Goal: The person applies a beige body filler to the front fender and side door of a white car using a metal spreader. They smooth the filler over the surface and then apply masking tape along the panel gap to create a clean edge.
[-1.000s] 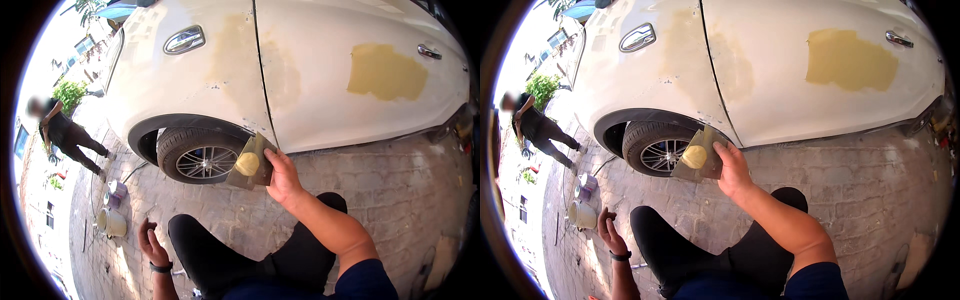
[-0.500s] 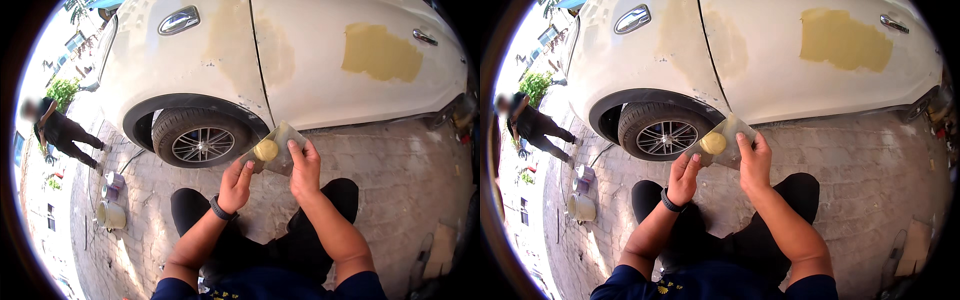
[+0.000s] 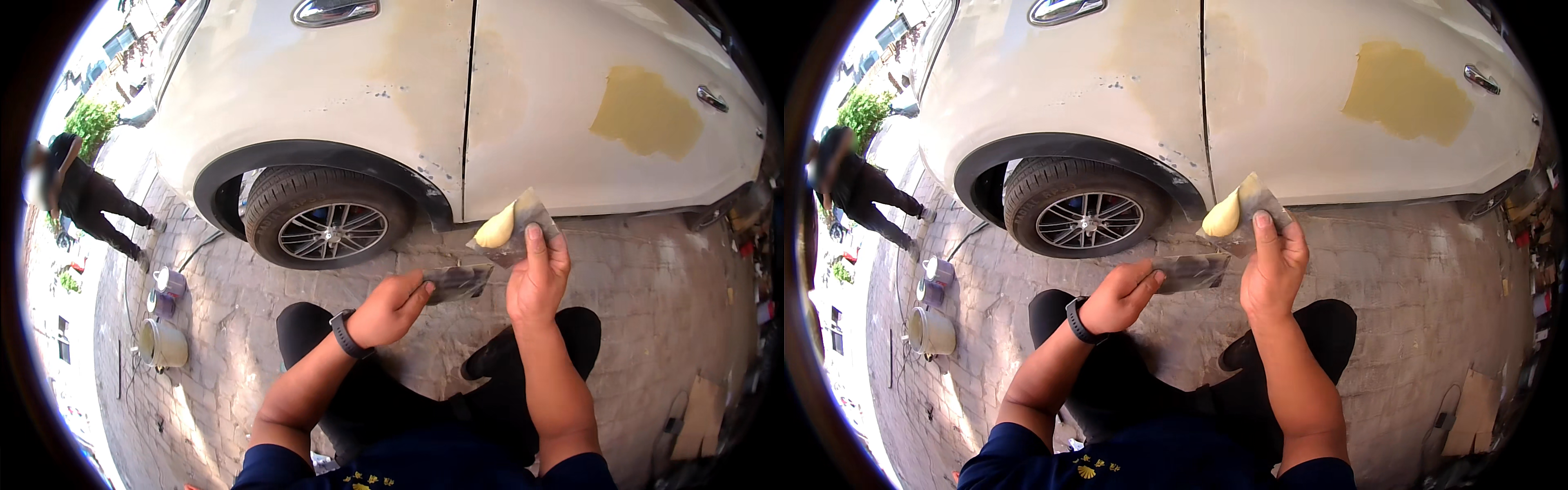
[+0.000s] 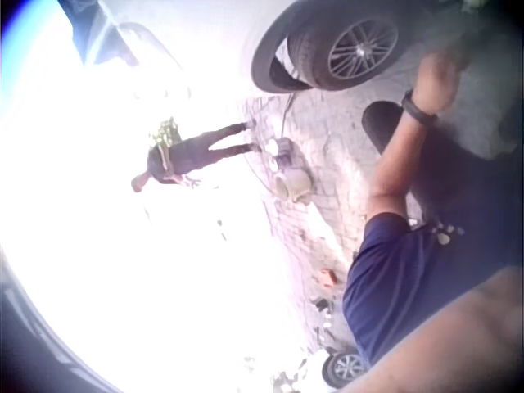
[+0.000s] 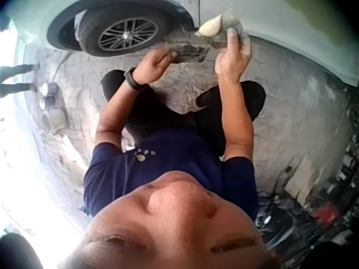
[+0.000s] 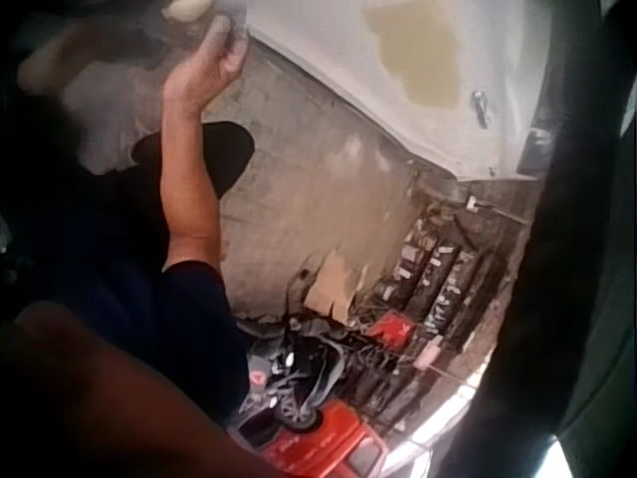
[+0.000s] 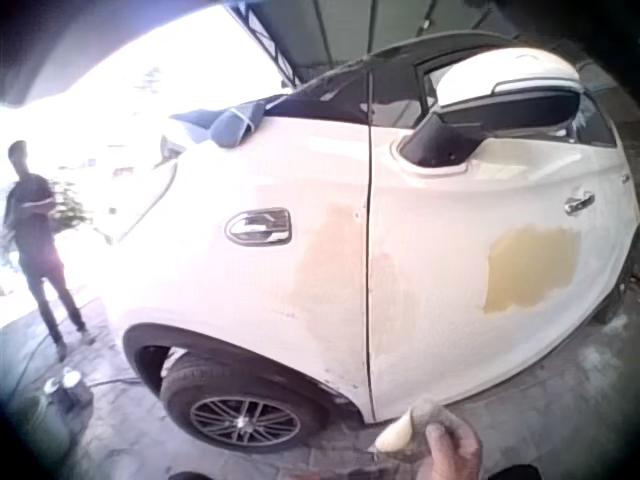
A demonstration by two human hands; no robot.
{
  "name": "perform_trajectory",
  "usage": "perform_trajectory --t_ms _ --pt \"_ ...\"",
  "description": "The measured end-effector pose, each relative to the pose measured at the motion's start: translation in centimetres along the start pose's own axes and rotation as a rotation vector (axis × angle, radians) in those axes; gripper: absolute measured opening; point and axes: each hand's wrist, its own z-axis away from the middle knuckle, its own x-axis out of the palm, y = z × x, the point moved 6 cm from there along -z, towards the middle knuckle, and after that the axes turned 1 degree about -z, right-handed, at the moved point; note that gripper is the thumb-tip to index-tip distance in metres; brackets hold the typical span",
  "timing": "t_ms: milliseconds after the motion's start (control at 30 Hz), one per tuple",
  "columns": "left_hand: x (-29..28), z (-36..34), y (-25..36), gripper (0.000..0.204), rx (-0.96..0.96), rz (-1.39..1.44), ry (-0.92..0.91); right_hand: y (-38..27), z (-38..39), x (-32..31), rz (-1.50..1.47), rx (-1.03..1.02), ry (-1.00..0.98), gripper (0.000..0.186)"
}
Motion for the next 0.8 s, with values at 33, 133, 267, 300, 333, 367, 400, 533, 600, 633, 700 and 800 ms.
perform_trajectory --t_ms 33,133,267,300,333,367,400,533,600,633,700,800 --pt "-0.7 0.1 -0.6 0.02 -0.051 0.06 0.039 -1.3 -0.3 0.4 0.025 -0.071 -0.061 0.024" --pt "-1.7 -0.6 0.5 0.025 0.002 0.417 0.17 -1.9 0.1 1.2 -0.007 -0.092 -0.211 0.023" --pt "-3.0 -1.6 2.1 0.029 0.028 0.37 0.187 -1.5 1.7 4.1 0.071 -0.013 -0.307 0.019" --pt "-3.3 -1.6 2.5 0.029 0.002 0.438 0.197 -1.5 1.6 4.0 0.219 -0.061 -0.361 0.018" --pt "-3.6 -1.7 2.3 0.028 0.012 0.4 0.225 -1.4 1.3 4.1 0.368 -0.108 -0.413 0.017" --pt "-3.9 -1.8 1.9 0.028 0.022 0.362 0.254 -1.6 1.1 4.4 0.464 -0.111 -0.472 0.017" --pt "-4.2 -1.5 1.1 0.028 0.019 0.32 0.278 -1.9 1.0 5.1 0.552 -0.101 -0.526 0.017" --pt "-5.1 -0.5 -1.9 0.026 -0.072 0.663 0.387 -0.5 0.2 4.9 0.824 -0.179 -0.838 0.017" --pt "-6.3 -0.6 -3.3 0.029 -0.017 0.918 0.479 2.0 -0.9 2.8 0.999 -0.135 -0.931 0.023" --pt "-6.8 -0.7 -3.9 0.03 -0.003 0.93 0.493 3.6 -1.6 1.2 1.065 -0.065 -0.851 0.025" --pt "-6.6 -1.0 -5.3 0.033 0.007 0.985 0.522 8.3 -2.3 -3.4 0.863 0.35 -0.461 0.029" --pt "-4.9 -1.8 -5.3 0.029 0.005 1.055 0.476 14.1 -2.9 -4.2 0.13 0.414 0.001 0.028"
